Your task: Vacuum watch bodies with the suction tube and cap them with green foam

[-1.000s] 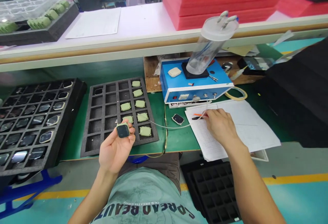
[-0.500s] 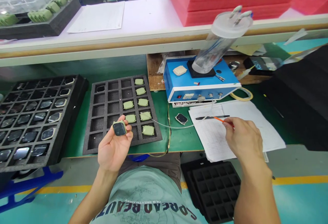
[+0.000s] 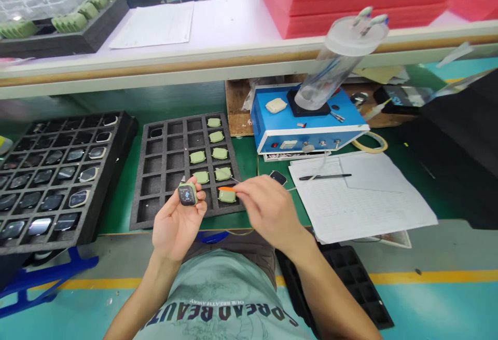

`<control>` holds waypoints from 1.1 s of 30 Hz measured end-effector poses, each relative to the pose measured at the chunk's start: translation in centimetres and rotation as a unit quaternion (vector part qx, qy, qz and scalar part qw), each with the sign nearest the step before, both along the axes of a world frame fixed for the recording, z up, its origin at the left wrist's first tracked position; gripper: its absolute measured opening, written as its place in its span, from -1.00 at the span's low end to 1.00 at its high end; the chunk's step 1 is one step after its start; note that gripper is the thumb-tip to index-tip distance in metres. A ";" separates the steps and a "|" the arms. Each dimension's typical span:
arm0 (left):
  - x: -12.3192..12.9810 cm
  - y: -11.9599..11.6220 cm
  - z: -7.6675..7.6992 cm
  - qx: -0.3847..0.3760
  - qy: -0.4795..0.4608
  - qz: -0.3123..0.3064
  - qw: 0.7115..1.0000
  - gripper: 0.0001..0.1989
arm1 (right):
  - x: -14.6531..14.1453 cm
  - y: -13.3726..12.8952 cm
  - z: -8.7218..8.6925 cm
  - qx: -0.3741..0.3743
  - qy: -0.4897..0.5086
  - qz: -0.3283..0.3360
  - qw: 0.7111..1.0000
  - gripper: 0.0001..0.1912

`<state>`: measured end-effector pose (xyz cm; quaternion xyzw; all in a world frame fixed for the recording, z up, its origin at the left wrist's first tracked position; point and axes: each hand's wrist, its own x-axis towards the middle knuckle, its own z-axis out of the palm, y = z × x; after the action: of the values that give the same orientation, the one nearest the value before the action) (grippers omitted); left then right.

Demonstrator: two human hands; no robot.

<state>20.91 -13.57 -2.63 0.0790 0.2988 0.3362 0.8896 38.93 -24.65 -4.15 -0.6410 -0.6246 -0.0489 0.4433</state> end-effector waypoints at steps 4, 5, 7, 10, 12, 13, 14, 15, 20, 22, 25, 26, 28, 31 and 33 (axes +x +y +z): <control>-0.4 -0.1 0.2 0.005 0.013 0.001 1.000 -0.64 | -2.3 2.0 1.0 -0.011 -0.049 0.046 0.998 -0.86; -0.5 -0.1 0.2 0.007 0.014 0.001 1.000 -0.65 | -2.5 2.2 1.1 -0.015 -0.058 0.045 0.997 -0.85; -0.6 -0.2 0.2 0.008 0.014 0.001 1.000 -0.65 | -2.6 2.3 1.3 -0.021 -0.069 0.047 0.996 -0.84; -0.7 -0.2 0.1 0.002 0.009 0.000 1.000 -0.65 | -2.6 2.4 1.4 -0.029 -0.082 0.052 0.995 -0.84; -0.7 -0.2 0.1 -0.001 0.003 -0.002 1.000 -0.66 | -2.6 2.3 1.4 -0.029 -0.087 0.053 0.994 -0.85; -0.7 -0.2 0.1 -0.002 0.002 -0.003 1.000 -0.66 | -2.7 2.3 1.4 -0.028 -0.087 0.053 0.994 -0.85; -0.7 -0.2 0.1 -0.001 0.002 -0.004 1.000 -0.66 | -2.7 2.3 1.4 -0.029 -0.086 0.052 0.995 -0.85; -0.6 -0.2 0.1 0.001 0.004 -0.005 1.000 -0.66 | -2.7 2.3 1.4 -0.030 -0.085 0.050 0.995 -0.84; -0.6 -0.2 0.1 0.010 0.016 -0.008 1.000 -0.66 | -2.7 2.3 1.3 -0.033 -0.079 0.051 0.995 -0.83; -0.6 -0.2 0.0 0.010 0.016 -0.008 1.000 -0.66 | -2.7 2.3 1.3 -0.033 -0.077 0.052 0.995 -0.83; -0.5 -0.1 0.0 0.011 0.017 -0.009 1.000 -0.66 | -2.7 2.3 1.4 -0.033 -0.076 0.052 0.995 -0.83; -0.5 -0.1 0.0 0.011 0.017 -0.009 1.000 -0.66 | -2.7 2.3 1.4 -0.032 -0.077 0.052 0.995 -0.83; -0.5 -0.1 -0.1 0.010 0.019 -0.009 1.000 -0.67 | -2.6 2.3 1.4 -0.031 -0.078 0.052 0.995 -0.83; -0.5 -0.2 -0.2 0.016 0.019 -0.009 1.000 -0.68 | -2.5 2.2 1.3 -0.037 -0.078 0.049 0.995 -0.81; -0.4 -0.2 -0.2 0.030 0.021 -0.009 0.999 -0.69 | -2.4 2.2 1.2 -0.045 -0.077 0.048 0.995 -0.80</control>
<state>20.47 -13.81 -2.88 0.1154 0.3069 0.3349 0.8834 36.50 -22.43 -2.93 -0.6236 -0.6888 -0.0487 0.3665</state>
